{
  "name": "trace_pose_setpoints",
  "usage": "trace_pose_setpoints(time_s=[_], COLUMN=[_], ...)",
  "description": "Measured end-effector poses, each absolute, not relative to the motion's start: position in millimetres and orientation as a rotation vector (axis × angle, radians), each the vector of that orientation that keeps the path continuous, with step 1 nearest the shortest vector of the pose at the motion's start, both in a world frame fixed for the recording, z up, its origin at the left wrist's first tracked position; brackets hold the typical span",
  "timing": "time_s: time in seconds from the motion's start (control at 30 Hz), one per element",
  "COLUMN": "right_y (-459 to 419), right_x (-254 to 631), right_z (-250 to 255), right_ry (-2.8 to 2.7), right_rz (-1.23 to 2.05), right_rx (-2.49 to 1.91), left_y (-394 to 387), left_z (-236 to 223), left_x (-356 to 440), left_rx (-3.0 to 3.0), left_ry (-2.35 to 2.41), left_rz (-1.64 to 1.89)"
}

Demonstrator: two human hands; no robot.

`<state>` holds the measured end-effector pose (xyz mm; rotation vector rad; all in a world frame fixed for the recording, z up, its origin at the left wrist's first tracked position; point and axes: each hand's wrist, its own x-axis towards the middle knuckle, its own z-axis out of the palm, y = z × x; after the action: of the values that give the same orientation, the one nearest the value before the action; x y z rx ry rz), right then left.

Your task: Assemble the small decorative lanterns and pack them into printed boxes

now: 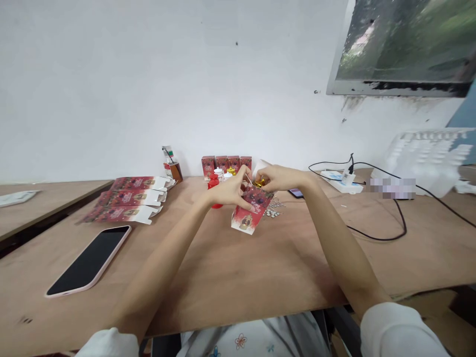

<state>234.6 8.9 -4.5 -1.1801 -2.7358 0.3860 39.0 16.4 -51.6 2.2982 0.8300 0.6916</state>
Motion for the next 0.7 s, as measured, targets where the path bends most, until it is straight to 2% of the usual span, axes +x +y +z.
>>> trace_pose_setpoints(time_s=[0.17,0.3,0.4,0.7], right_y=[12,12,8,8], right_x=[234,228,222,250], right_z=[-9,-13,-13,-1], right_ry=[-2.806,-2.823,-2.856,-2.621], right_rz=[0.452,0.255,0.222,0.817], right_rx=[-1.301,-1.494,-1.416,-0.941], left_y=[20,15,6,-6], left_z=[-69,-84,-89,-80], left_x=[50,55,48,29], left_rx=[2.295,2.362,2.414,2.491], left_ry=[0.794,0.772,0.775,0.738], left_rz=[0.595,0.563,0.618,0.455])
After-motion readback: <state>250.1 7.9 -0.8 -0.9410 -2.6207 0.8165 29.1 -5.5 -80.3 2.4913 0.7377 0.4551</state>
